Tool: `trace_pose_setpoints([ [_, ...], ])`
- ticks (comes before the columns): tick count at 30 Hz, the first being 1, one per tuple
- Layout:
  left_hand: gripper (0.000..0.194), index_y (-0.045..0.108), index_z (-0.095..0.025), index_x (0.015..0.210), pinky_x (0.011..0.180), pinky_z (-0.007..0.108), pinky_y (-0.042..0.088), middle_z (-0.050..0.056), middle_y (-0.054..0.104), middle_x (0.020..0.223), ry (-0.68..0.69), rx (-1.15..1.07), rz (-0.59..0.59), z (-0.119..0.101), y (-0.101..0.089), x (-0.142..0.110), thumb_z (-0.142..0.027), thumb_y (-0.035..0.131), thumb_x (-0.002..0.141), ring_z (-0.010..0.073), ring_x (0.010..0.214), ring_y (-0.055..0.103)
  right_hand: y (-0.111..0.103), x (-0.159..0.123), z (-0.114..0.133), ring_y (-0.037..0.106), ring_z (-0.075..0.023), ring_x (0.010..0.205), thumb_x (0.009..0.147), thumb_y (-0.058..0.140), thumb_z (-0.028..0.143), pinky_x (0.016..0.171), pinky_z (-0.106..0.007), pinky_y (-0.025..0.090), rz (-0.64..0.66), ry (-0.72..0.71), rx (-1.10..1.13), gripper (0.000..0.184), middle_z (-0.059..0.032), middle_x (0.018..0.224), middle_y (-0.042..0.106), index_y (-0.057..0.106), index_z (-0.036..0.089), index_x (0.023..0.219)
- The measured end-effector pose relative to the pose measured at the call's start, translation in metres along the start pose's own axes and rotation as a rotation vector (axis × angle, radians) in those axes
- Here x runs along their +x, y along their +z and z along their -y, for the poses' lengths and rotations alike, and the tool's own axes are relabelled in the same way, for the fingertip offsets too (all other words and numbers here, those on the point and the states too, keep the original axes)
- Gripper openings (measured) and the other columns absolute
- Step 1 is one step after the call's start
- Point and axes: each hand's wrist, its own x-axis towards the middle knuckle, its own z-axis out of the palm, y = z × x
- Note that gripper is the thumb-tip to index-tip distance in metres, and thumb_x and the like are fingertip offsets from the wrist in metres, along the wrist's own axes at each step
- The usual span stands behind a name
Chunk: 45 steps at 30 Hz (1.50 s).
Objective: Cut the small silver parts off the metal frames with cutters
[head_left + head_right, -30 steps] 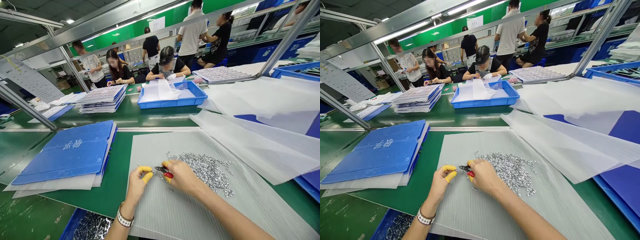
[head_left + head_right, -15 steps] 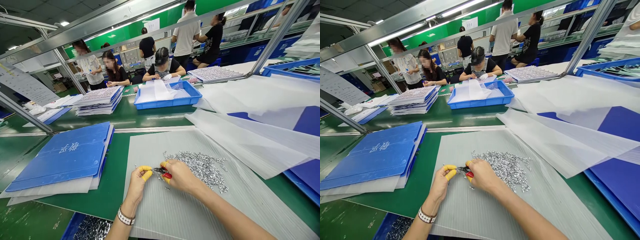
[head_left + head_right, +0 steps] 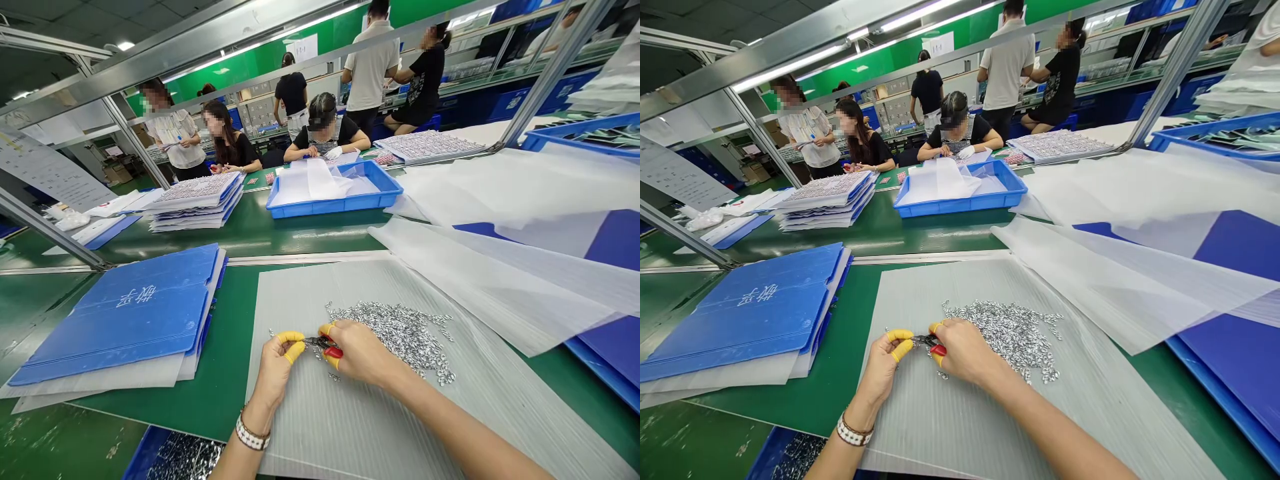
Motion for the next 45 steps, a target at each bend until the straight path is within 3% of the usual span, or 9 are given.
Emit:
trace_pose_setpoints([
  [9,0.018,0.071,-0.018,0.081,0.079,0.033,0.05,0.006,0.072,0.084,0.062,0.085,0.031,0.006,0.001,0.001,-0.031,0.073,0.068,0.019,0.081,0.064,0.005,-0.002,-0.004,0.062,-0.0184,0.07,0.076,0.053,0.017,0.057,-0.026,0.032,0.011,0.019,0.017,0.016,-0.0033,0.077,0.067,0.062,0.021,0.087],
  [17,0.018,0.073,-0.02,0.092,0.076,0.034,0.052,0.009,0.074,0.09,0.172,0.33,0.136,0.011,0.023,0.001,-0.025,0.062,0.079,0.0215,0.083,0.067,0.01,-0.011,-0.025,0.065,-0.0208,0.082,0.082,0.05,0.029,0.069,-0.03,0.045,-0.213,0.173,0.185,0.027,-0.004,0.094,0.07,0.058,0.023,0.107],
  [20,0.019,0.073,-0.023,0.09,0.082,0.034,0.05,0.007,0.073,0.096,0.25,0.477,0.171,0.001,0.004,0.008,-0.021,0.057,0.081,0.021,0.091,0.065,0.008,-0.015,-0.024,0.064,-0.0205,0.078,0.081,0.05,0.031,0.068,-0.03,0.046,-0.21,0.181,0.197,0.029,-0.0032,0.087,0.07,0.058,0.022,0.108],
  [23,0.022,0.072,-0.024,0.092,0.085,0.038,0.045,0.007,0.071,0.099,0.335,0.657,0.116,-0.01,-0.032,0.022,-0.016,0.055,0.082,0.0226,0.095,0.061,0.009,-0.015,-0.015,0.062,-0.02,0.072,0.081,0.049,0.029,0.063,-0.029,0.044,-0.145,0.176,0.194,0.024,-0.0023,0.078,0.067,0.058,0.022,0.102],
  [26,0.026,0.071,-0.026,0.094,0.089,0.044,0.037,0.007,0.068,0.102,0.408,0.834,0.081,-0.016,-0.066,0.032,-0.012,0.054,0.081,0.0251,0.098,0.054,0.014,-0.008,0.0,0.061,-0.0196,0.074,0.079,0.049,0.023,0.063,-0.028,0.04,-0.073,0.121,0.19,0.017,-0.004,0.081,0.066,0.058,0.021,0.094],
  [28,0.026,0.071,-0.027,0.095,0.089,0.044,0.034,0.006,0.067,0.103,0.443,0.919,0.099,-0.015,-0.079,0.034,-0.012,0.054,0.082,0.0249,0.098,0.052,0.018,-0.001,0.013,0.06,-0.0196,0.077,0.078,0.049,0.019,0.064,-0.027,0.039,-0.025,0.072,0.183,0.016,-0.0053,0.085,0.065,0.058,0.02,0.091],
  [33,0.021,0.067,-0.024,0.094,0.088,0.043,0.032,0.008,0.065,0.103,0.489,0.999,0.141,-0.009,-0.084,0.03,-0.014,0.051,0.086,0.0237,0.097,0.051,0.036,0.018,0.044,0.058,-0.0198,0.08,0.078,0.051,0.016,0.066,-0.027,0.037,0.063,0.0,0.162,0.016,-0.0063,0.087,0.064,0.058,0.019,0.093],
  [37,0.016,0.067,-0.023,0.086,0.088,0.042,0.032,0.007,0.066,0.096,0.491,0.945,0.133,-0.009,-0.085,0.029,-0.015,0.053,0.084,0.0232,0.093,0.052,0.054,0.028,0.062,0.057,-0.0218,0.086,0.077,0.054,0.015,0.072,-0.03,0.037,0.06,-0.065,0.09,0.021,-0.0072,0.092,0.064,0.057,0.018,0.097],
  [45,0.006,0.066,-0.02,0.078,0.071,0.031,0.04,0.002,0.063,0.073,0.337,0.572,-0.084,-0.001,-0.104,0.035,-0.025,0.063,0.076,0.0161,0.068,0.053,0.069,0.031,0.073,0.054,-0.0237,0.087,0.077,0.052,0.011,0.072,-0.033,0.035,0.083,-0.143,-0.064,0.021,-0.0079,0.096,0.064,0.056,0.018,0.097],
])
